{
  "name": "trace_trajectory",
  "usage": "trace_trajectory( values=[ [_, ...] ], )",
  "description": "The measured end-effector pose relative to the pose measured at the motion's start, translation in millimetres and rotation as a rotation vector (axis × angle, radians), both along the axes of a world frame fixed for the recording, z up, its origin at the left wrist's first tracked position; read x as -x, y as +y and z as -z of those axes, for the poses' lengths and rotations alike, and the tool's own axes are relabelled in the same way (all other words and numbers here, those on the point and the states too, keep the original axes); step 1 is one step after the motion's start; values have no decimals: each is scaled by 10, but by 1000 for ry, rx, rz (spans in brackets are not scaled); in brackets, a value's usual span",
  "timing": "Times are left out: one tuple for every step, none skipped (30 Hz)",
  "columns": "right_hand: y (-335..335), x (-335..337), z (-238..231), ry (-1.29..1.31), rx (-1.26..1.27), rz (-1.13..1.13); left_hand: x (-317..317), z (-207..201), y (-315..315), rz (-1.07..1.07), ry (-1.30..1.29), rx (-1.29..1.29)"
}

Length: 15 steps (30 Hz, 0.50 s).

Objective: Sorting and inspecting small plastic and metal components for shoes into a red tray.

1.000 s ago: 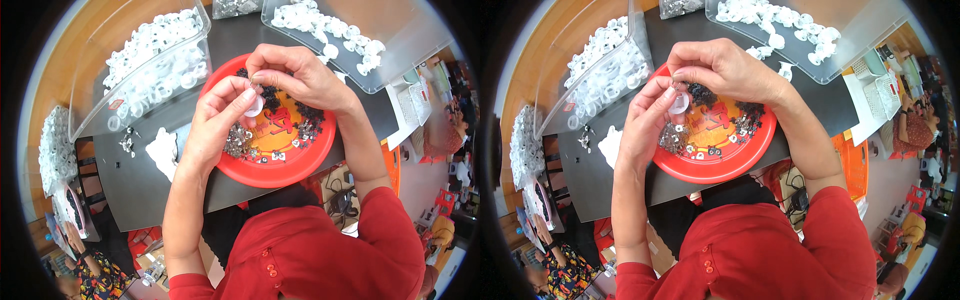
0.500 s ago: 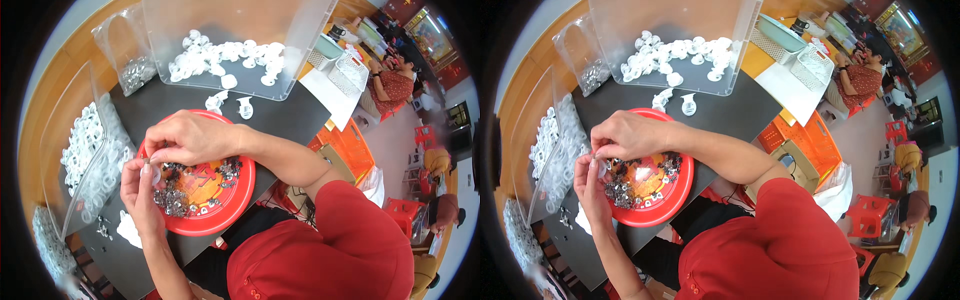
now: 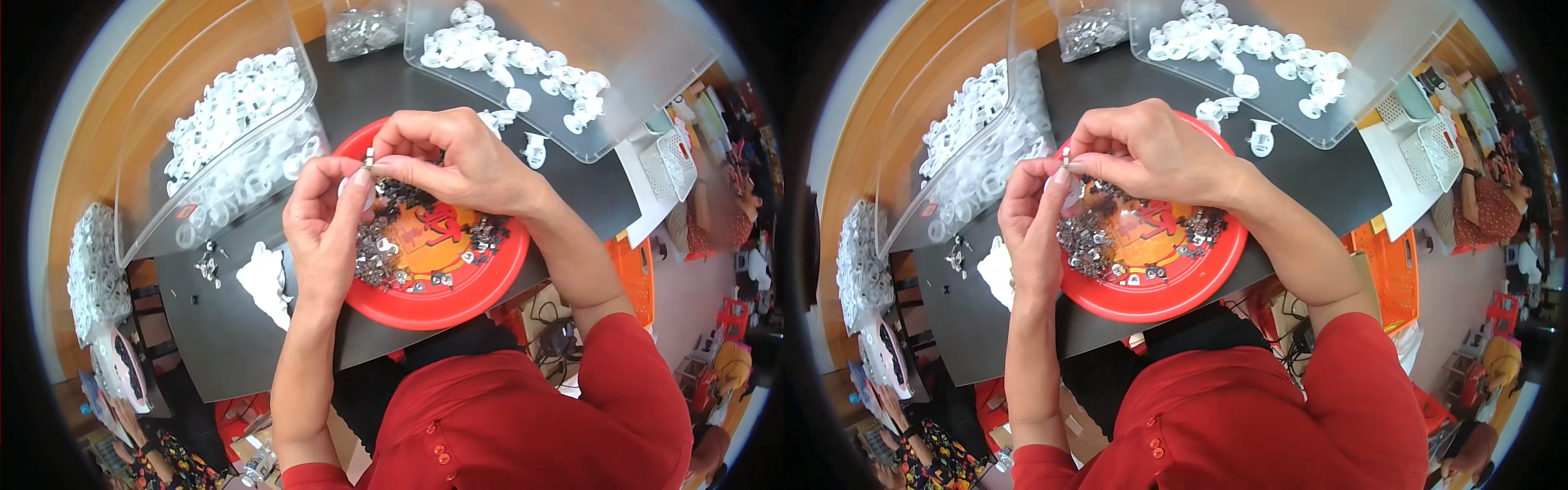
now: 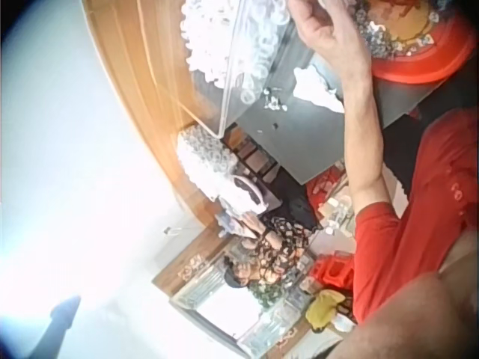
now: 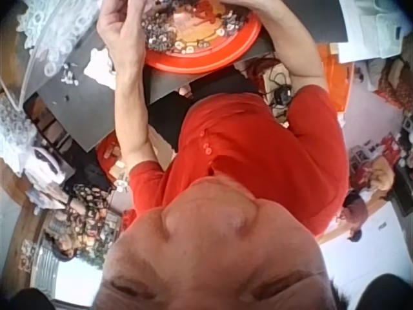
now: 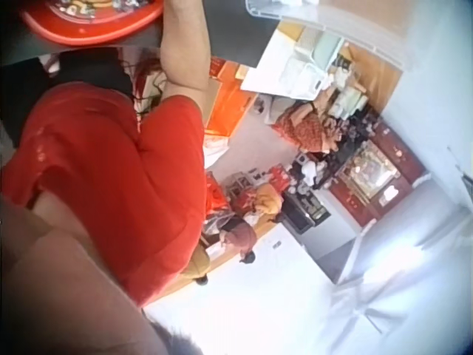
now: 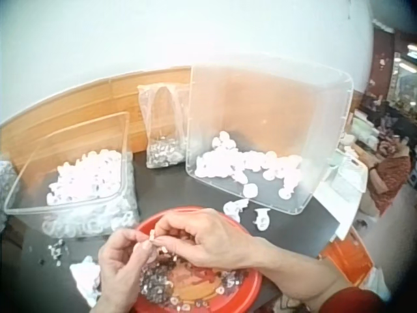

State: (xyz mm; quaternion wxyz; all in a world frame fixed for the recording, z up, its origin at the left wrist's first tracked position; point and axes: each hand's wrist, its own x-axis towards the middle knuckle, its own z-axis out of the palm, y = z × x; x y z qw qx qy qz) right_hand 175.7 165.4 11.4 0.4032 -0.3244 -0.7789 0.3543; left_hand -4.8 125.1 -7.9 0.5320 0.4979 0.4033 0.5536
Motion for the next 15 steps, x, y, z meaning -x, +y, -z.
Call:
trace_trajectory(
  values=[
    [-4,5,-5,-5,2,5,-8,-4,-6,-3,7,0],
    [-9,10,0,-9,3,12,-8,-3,-9,-3,15,0],
    [-9,8,12,-4,-12,15,-8,6,-8,-7,29,6],
    [-14,6,15,-2,-9,9,-8,27,0,-13,31,9],
    [-22,5,12,-18,-3,12,-6,57,9,-4,27,-2],
    [-25,2,8,-34,0,16,-11,72,19,6,21,-16],
    [-30,7,12,-32,1,13,-16,73,21,9,28,-14],
    [-38,15,18,-22,0,23,-19,83,22,6,31,-13],
    [-43,20,17,-13,-2,33,-23,94,24,20,24,-20],
    [-47,23,16,-11,-3,31,-26,98,27,34,19,-27],
    [-50,25,14,14,29,51,-28,90,28,31,21,-27],
    [-52,19,11,39,61,73,-35,78,32,62,-30,0],
    [-42,4,9,40,61,73,-36,66,36,93,-81,27],
    [-23,-17,6,45,55,93,-26,56,43,92,-80,26],
    [-11,-32,4,51,49,113,-5,47,53,136,-138,72]
  ],
)
